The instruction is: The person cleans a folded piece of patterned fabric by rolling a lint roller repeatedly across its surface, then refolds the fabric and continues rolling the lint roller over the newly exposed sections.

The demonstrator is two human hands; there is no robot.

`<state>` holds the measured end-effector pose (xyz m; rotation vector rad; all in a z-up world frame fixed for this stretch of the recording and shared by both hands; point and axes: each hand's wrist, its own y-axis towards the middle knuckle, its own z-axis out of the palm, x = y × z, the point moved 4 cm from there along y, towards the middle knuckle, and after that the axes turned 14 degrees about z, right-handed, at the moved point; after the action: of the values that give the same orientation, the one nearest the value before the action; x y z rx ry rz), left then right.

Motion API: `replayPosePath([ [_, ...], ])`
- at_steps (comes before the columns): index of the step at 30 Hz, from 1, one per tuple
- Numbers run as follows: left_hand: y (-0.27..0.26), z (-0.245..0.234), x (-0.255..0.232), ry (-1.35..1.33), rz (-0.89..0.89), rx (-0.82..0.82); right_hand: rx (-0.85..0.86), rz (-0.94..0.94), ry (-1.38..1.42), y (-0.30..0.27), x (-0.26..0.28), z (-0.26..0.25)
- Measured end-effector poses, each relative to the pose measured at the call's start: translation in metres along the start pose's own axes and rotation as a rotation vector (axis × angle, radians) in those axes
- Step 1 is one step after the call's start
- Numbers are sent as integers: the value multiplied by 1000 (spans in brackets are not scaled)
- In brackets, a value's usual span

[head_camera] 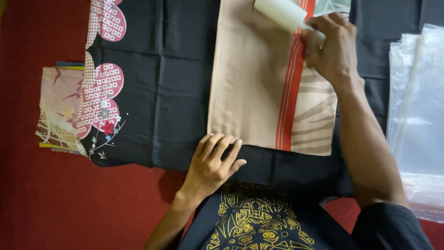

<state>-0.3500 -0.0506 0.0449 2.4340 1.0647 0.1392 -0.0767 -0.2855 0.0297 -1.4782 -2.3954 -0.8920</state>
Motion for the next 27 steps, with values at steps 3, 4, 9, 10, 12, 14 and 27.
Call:
replayPosePath([
  [3,1,-4,-1,-1,12,-47,51,-9,116,-2,26,-13],
  [4,1,-4,-1,-4,10,-47,54,-8,115,-7,36,-14],
  [9,1,-3,1,-28,10,-14,394,-145,180,-45,74,7],
  [10,1,-3,2,-31,10,-11,396,-141,181,-45,72,13],
  [12,1,-1,3,-30,10,18,390,-211,210,-45,70,23],
  [14,0,-1,3,-30,12,20,353,-115,117,-34,65,21],
  [27,5,-4,6,-55,4,-12,44,92,-112,76,-73,61],
])
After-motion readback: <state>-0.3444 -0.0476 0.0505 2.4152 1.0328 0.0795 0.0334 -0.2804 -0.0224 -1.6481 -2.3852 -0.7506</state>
